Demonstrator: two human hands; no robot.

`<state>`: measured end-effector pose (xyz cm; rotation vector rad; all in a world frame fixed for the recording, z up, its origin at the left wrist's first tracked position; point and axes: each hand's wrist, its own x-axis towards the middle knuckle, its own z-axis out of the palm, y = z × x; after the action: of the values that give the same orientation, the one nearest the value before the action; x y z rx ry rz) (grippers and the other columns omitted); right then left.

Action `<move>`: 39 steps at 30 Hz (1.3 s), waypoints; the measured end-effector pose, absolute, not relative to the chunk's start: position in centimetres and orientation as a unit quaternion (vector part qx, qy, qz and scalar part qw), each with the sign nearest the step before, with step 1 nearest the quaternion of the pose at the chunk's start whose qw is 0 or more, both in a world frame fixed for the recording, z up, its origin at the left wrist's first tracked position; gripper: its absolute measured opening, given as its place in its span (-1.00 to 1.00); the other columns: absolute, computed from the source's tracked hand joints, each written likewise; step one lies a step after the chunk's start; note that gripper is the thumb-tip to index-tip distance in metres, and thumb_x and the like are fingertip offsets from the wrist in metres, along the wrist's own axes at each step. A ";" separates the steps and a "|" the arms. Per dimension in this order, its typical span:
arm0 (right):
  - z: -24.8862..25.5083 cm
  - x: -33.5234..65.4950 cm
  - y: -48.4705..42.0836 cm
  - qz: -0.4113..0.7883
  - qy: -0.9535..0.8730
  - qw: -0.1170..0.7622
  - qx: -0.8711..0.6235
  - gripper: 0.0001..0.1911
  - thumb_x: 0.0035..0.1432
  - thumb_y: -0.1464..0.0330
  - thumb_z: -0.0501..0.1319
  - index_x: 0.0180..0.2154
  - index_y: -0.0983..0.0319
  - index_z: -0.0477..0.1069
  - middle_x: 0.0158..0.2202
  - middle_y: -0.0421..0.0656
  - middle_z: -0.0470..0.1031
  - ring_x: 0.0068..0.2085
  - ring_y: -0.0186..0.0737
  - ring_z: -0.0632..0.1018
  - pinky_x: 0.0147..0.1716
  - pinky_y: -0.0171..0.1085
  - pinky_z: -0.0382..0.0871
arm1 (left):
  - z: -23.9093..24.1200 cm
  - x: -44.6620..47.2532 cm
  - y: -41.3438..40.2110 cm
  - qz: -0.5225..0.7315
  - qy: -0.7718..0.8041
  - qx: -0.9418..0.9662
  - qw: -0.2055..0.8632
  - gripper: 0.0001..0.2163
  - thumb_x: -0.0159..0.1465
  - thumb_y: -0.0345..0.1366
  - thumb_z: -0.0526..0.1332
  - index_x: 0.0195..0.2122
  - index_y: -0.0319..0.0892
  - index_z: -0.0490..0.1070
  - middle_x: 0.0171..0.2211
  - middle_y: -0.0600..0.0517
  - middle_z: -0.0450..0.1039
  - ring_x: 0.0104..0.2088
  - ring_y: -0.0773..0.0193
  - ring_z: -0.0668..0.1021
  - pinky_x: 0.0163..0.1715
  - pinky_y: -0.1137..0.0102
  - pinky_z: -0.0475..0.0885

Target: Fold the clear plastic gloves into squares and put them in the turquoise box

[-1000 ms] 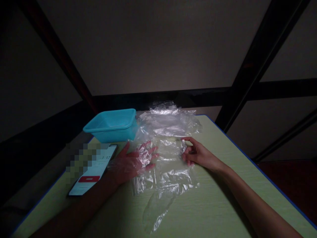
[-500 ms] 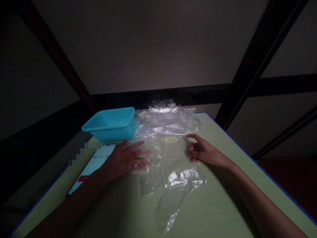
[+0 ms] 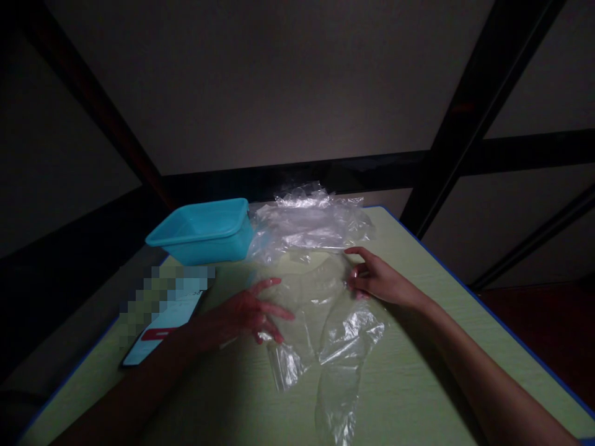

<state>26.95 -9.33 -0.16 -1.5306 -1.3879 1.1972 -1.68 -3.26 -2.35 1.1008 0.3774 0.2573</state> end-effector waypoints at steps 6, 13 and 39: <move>-0.2 26.7 -9.3 0.456 -0.525 0.384 -0.608 -0.36 -0.15 0.34 0.27 -0.01 0.23 0.09 -0.56 -0.33 0.34 -0.62 -0.34 0.41 -0.63 -0.33 0.24 | -1.6 -2.1 -3.7 0.064 0.163 0.523 0.834 -0.19 0.14 -0.22 0.28 0.27 -0.11 -0.27 -0.12 -0.22 0.49 -0.18 0.07 0.57 -0.25 0.32 0.36; -0.5 26.9 -9.2 0.453 -0.505 0.398 -0.618 -0.41 -0.13 0.40 0.27 -0.02 0.18 0.13 -0.53 -0.30 0.33 -0.61 -0.35 0.40 -0.66 -0.33 0.24 | -1.0 -2.2 -4.3 0.006 0.127 0.505 0.854 -0.16 0.06 -0.09 0.31 0.27 -0.01 -0.19 -0.10 -0.16 0.48 -0.14 0.06 0.55 -0.17 0.28 0.35; 0.5 25.9 -9.3 0.449 -0.456 0.387 -0.664 -0.52 -0.03 0.56 0.14 -0.05 0.22 0.08 -0.52 -0.32 0.29 -0.63 -0.43 0.39 -0.65 -0.41 0.31 | -0.2 -1.0 -4.4 -0.291 -0.106 0.526 0.792 -0.28 0.03 0.01 0.29 0.13 -0.36 0.23 -0.22 -0.17 0.48 -0.62 0.40 0.39 -0.50 0.43 0.35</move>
<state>25.92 -9.28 0.48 -1.6885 -1.1610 1.1428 -0.96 -4.35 -0.20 1.1317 -0.2277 -0.6265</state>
